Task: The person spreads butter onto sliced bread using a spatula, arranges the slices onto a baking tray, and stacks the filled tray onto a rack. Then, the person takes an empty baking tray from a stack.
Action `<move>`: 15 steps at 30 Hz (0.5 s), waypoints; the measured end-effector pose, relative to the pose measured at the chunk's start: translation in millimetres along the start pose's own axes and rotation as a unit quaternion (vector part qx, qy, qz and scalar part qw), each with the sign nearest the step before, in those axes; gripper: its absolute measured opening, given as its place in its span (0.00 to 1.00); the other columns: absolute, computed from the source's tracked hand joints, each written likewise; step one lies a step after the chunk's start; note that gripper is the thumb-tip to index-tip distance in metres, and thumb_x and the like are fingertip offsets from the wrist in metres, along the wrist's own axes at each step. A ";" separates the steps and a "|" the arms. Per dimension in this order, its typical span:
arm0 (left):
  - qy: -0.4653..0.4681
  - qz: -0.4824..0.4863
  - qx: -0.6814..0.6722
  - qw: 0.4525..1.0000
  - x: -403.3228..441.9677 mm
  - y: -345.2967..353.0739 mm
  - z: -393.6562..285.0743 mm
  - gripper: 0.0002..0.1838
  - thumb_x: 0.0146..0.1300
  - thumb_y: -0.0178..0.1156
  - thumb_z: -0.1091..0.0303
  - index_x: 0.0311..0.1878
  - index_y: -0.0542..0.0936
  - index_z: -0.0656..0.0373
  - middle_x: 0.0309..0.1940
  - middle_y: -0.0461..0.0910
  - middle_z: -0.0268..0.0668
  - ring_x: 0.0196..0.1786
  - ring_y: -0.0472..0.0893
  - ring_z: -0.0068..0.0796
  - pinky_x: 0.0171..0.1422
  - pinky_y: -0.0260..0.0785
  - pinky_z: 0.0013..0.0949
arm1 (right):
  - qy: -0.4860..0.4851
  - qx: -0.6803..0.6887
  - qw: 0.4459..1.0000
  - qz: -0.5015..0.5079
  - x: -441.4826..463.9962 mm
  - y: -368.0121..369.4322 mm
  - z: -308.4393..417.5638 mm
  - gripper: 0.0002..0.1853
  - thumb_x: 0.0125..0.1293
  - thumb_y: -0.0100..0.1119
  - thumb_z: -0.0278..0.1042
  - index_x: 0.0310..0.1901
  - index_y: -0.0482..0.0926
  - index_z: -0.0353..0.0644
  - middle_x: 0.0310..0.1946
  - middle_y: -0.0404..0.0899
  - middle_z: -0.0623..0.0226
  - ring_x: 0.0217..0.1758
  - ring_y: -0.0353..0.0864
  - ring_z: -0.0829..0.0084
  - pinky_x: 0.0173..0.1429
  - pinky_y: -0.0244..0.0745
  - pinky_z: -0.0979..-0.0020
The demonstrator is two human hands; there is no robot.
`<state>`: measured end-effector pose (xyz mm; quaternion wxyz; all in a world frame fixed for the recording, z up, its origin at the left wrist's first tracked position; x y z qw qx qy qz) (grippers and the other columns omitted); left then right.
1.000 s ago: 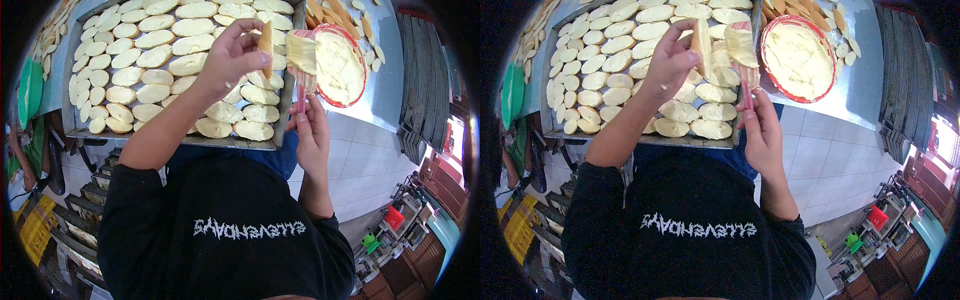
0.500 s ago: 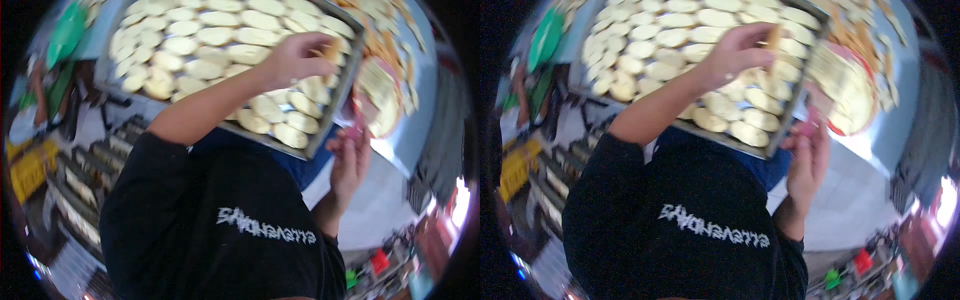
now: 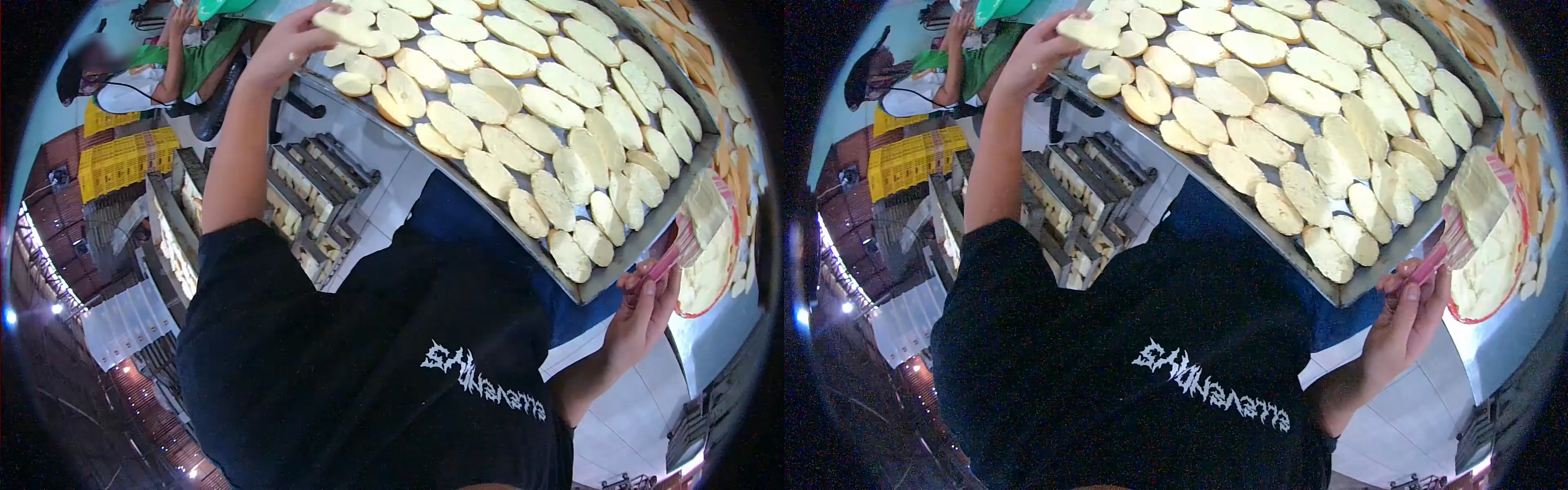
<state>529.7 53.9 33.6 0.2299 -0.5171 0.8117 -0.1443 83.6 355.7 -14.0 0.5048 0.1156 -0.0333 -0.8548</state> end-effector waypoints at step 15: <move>-0.221 0.183 0.269 0.919 14.2 -63.2 53.1 0.23 0.49 0.66 0.69 0.51 0.79 0.65 0.43 0.81 0.36 0.46 0.77 0.24 0.54 0.67 0.26 | 0.028 -0.022 0.999 -0.022 -5.9 2.5 -4.1 0.24 0.71 0.41 0.23 0.68 0.57 0.33 0.49 0.72 0.53 0.41 0.71 0.73 0.48 0.71 0.71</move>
Point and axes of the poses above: each hand's wrist, its own x-axis towards the middle knuckle, its own y-axis out of the palm, z = x × y, the point moved 4 cm from there along x, towards the middle knuckle
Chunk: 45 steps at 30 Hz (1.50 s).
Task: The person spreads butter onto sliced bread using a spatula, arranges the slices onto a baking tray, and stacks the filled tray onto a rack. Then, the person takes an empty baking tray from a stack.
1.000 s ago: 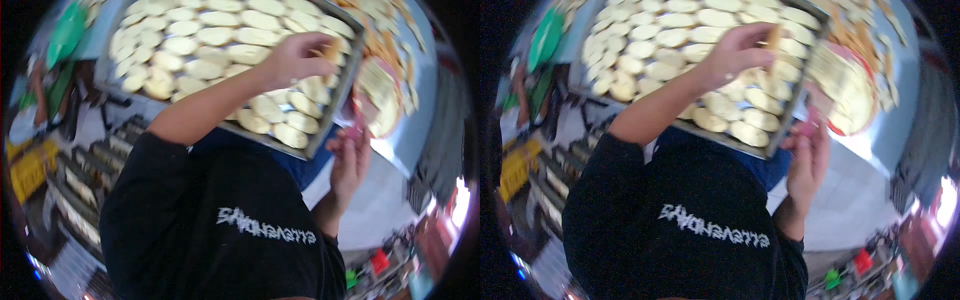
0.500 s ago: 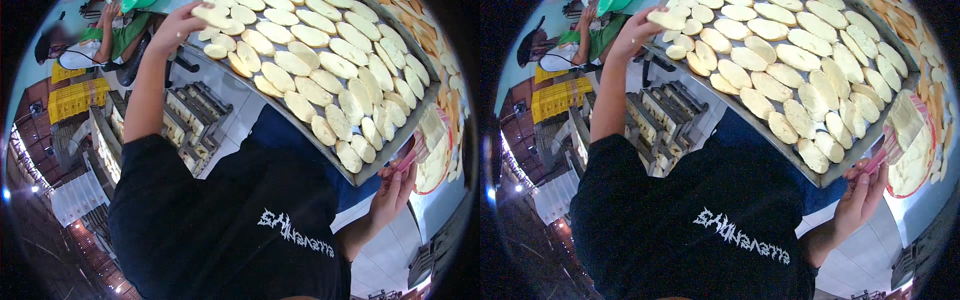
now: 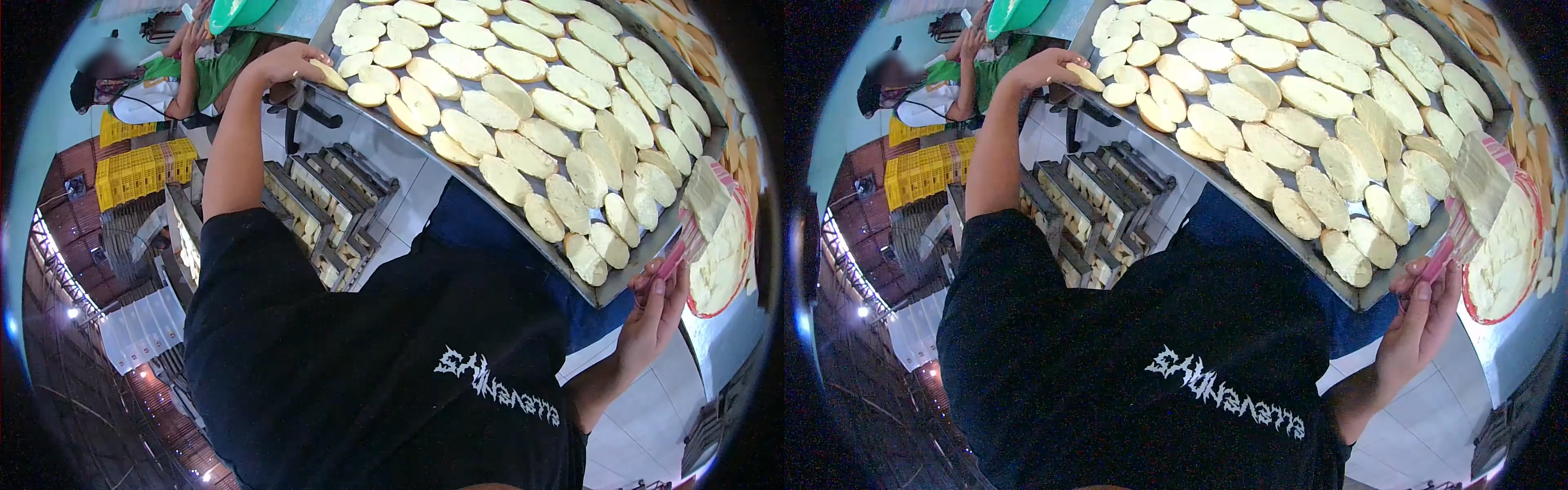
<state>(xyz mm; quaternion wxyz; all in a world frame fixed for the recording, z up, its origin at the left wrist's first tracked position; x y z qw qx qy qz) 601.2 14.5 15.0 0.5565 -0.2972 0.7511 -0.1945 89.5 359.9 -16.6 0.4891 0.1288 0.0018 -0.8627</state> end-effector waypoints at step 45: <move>0.340 -0.271 0.133 0.891 14.7 10.9 -199.0 0.10 0.64 0.58 0.69 0.42 0.78 0.67 0.42 0.80 0.46 0.47 0.79 0.44 0.53 0.69 0.37 | -0.014 -0.042 0.997 0.059 11.6 5.4 15.5 0.18 0.68 0.46 0.22 0.59 0.67 0.29 0.40 0.76 0.65 0.38 0.71 0.79 0.46 0.69 0.78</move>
Point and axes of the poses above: each hand's wrist, its own x-axis towards the middle knuckle, its own y-axis out of the palm, z = x × y, the point moved 4 cm from there along x, towards the middle knuckle
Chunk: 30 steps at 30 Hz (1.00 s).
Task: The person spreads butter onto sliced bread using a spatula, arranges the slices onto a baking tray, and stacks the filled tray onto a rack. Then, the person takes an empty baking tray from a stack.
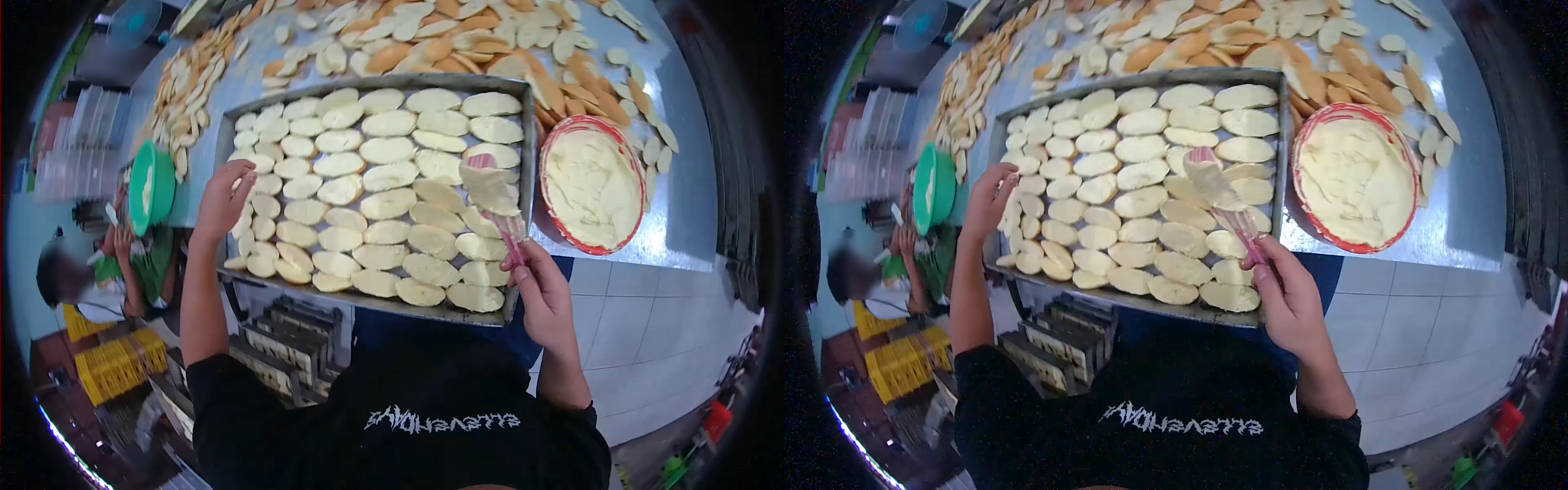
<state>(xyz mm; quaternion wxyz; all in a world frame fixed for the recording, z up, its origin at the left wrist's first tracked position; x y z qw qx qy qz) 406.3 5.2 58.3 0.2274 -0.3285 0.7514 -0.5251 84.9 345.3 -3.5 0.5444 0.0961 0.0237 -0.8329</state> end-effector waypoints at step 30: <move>0.006 -0.046 0.050 0.998 314.4 131.5 -166.3 0.14 0.60 0.58 0.65 0.49 0.79 0.57 0.44 0.82 0.42 0.47 0.81 0.38 0.51 0.72 0.37 | 0.004 0.061 0.994 -0.085 -10.1 -63.6 -1.1 0.19 0.68 0.45 0.21 0.60 0.67 0.31 0.40 0.75 0.66 0.38 0.70 0.81 0.45 0.67 0.79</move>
Point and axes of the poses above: each hand's wrist, its own x-axis towards the middle knuckle, its own y-axis out of the palm, z = x × y, the point moved 4 cm from there along x, towards the middle knuckle
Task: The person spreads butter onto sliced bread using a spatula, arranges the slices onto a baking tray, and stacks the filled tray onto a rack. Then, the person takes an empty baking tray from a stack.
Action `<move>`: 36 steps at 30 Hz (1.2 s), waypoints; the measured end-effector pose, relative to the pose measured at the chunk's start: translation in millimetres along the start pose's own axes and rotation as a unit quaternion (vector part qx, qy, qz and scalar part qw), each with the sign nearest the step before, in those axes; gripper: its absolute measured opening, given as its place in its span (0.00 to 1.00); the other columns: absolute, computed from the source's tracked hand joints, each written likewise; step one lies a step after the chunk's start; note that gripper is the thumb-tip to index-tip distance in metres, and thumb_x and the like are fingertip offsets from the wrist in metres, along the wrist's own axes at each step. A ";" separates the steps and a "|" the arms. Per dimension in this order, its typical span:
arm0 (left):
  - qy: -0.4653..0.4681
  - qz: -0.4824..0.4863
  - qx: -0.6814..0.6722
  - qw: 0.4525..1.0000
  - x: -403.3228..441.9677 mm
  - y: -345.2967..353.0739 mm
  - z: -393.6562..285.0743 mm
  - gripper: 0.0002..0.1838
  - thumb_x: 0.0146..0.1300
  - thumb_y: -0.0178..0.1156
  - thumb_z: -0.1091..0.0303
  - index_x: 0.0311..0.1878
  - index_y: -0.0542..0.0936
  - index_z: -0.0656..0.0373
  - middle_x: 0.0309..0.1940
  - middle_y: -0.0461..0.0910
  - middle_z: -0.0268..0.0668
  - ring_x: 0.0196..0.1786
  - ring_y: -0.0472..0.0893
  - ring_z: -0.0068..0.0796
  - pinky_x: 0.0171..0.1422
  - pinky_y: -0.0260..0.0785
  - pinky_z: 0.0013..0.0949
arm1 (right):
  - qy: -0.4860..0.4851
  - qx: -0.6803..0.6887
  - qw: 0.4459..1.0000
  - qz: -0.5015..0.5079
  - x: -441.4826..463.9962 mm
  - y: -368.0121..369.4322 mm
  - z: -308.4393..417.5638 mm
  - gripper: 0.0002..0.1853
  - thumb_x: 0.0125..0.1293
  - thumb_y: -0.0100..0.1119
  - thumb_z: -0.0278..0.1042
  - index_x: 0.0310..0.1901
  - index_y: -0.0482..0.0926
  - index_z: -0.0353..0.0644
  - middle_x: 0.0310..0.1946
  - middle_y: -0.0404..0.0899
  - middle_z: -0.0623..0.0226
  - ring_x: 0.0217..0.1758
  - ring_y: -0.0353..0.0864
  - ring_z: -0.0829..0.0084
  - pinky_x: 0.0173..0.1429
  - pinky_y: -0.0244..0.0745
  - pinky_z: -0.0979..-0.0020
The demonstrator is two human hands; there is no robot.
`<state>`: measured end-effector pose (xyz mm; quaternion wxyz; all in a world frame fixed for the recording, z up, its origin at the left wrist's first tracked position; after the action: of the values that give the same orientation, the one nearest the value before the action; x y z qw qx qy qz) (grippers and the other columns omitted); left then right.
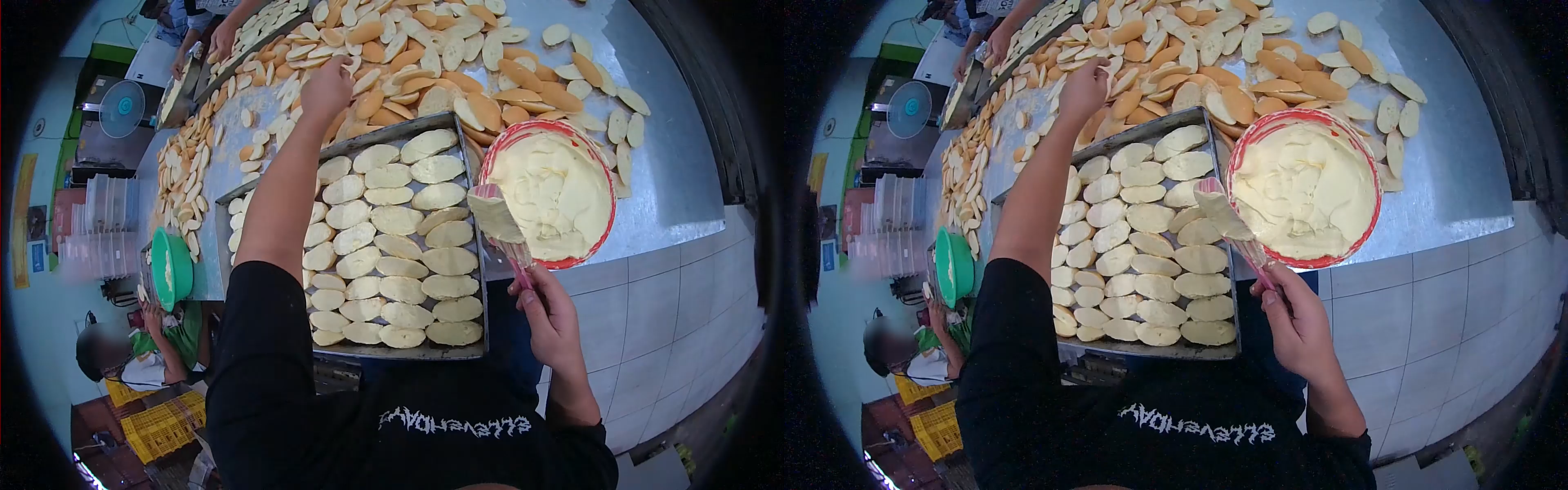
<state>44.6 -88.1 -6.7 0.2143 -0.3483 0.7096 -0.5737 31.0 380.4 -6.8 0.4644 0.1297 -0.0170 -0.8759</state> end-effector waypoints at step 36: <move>0.131 0.158 0.110 0.973 11.1 36.5 17.4 0.23 0.61 0.59 0.60 0.58 0.74 0.57 0.49 0.81 0.45 0.49 0.81 0.41 0.54 0.73 0.39 | -0.021 0.006 1.000 -0.007 -1.6 3.9 -7.2 0.21 0.69 0.46 0.22 0.63 0.63 0.29 0.42 0.75 0.62 0.39 0.70 0.79 0.45 0.68 0.77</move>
<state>40.4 -104.2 -45.2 0.2446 -0.1284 0.7099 -0.6478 36.8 380.1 -12.8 0.4568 0.1142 -0.0314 -0.8816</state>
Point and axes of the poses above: each hand's wrist, its own x-axis towards the middle knuckle, its own y-axis out of the palm, z = x × y, the point moved 4 cm from there along x, towards the middle knuckle
